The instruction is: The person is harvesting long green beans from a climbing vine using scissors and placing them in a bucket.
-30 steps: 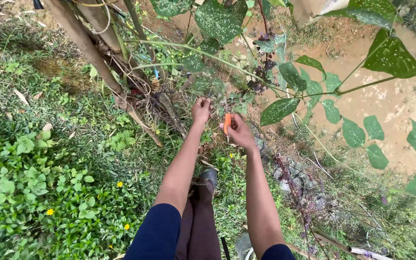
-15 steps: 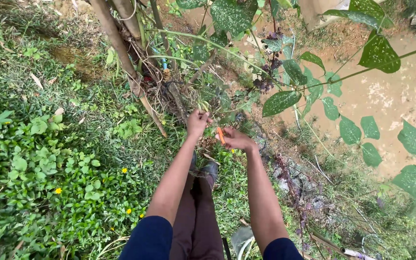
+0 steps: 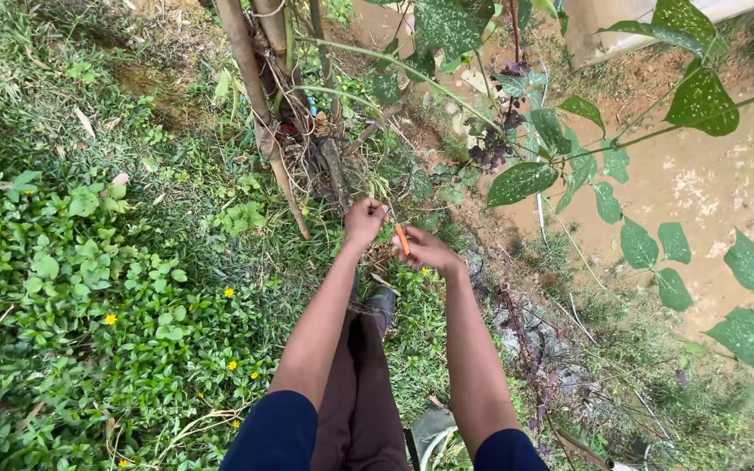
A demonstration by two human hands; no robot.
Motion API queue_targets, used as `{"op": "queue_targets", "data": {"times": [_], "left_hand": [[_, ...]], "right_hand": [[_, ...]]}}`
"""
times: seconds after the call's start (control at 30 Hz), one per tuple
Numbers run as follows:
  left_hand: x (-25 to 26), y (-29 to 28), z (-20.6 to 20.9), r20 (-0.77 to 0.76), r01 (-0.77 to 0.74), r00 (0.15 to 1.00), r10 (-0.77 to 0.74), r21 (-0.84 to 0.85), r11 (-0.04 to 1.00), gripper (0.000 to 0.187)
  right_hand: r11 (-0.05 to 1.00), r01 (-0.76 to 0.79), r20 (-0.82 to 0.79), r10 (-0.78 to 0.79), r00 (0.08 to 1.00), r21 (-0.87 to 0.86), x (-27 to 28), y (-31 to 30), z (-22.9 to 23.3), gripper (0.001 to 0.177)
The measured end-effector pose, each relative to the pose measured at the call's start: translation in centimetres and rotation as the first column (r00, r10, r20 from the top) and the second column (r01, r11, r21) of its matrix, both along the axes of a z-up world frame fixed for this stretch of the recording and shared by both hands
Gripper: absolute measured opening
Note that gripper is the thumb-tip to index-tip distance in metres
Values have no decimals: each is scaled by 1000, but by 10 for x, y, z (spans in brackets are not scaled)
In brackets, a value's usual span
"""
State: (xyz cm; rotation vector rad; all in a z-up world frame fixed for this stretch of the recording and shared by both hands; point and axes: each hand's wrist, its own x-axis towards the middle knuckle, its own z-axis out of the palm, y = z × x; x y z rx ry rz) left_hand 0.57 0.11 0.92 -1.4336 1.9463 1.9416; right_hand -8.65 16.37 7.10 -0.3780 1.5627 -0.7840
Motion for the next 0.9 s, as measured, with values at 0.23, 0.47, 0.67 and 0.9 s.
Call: {"op": "queue_targets", "data": {"times": [0.23,0.47,0.67,0.9], "left_hand": [[6,-4,-2,-58,-19,998,20,4,1000,14],[6,-12,21,-9,-8,1000,8,-36,999,13],[11,-19,21,-3,64,998,-65,-120,991,16],[15,-25,12,18,120,993,-119,-193,974,16]], "right_hand": [[998,3,-75,1,997,62,5,-2,2,63],[997,83,-41,-82,996,12,3,-10,3,73],[999,-39,-55,41,998,34,-9,-35,7,81],[997,-58,-142,65,988,58,-10,-47,14,64]]}}
